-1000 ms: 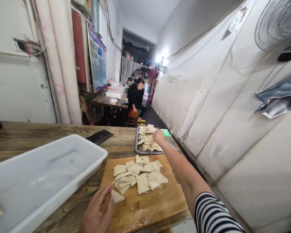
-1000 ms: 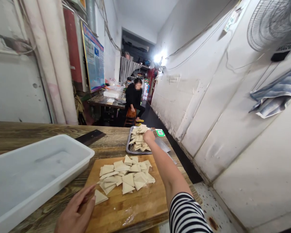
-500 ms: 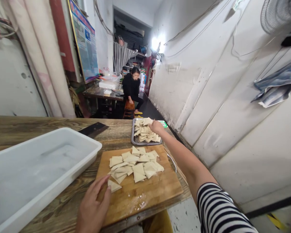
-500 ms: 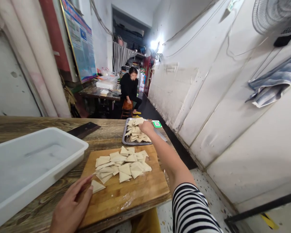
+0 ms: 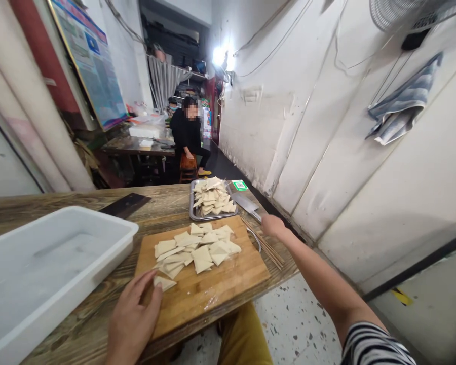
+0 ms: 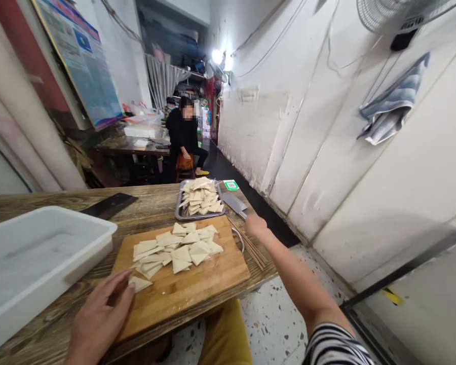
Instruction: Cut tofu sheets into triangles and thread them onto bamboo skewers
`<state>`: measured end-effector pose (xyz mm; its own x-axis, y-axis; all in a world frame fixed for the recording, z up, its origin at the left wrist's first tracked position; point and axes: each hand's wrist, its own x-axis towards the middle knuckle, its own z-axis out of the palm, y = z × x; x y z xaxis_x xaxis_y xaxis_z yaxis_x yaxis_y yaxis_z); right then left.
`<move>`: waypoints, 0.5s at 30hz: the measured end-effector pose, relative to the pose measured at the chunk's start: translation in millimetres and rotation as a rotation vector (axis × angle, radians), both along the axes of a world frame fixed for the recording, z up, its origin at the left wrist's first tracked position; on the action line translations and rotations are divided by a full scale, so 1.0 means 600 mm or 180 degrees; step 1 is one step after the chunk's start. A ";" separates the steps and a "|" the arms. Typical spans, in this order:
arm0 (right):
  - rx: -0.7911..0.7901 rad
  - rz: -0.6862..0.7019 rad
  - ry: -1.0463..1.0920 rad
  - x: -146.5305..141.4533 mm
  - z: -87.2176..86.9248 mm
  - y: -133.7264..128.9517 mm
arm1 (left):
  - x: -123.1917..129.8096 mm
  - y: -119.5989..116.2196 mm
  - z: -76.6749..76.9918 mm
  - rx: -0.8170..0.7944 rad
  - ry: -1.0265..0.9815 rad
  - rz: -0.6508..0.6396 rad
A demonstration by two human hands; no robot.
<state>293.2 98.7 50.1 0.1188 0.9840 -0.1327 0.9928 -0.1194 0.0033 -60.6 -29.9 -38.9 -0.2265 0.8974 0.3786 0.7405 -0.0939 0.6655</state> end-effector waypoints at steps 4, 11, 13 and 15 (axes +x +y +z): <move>-0.0195 -0.0143 -0.0135 0.027 -0.046 -0.052 | 0.005 0.005 -0.003 0.0061 0.0166 -0.0064; -0.0209 -0.0125 -0.0300 0.031 -0.073 -0.058 | 0.009 0.010 -0.005 -0.0096 0.0480 -0.0136; -0.0172 -0.0089 -0.0329 0.033 -0.076 -0.057 | 0.006 0.011 -0.006 -0.0170 0.0506 -0.0164; -0.0096 -0.0073 -0.0352 0.035 -0.077 -0.057 | 0.003 0.013 -0.005 -0.0253 0.0511 -0.0228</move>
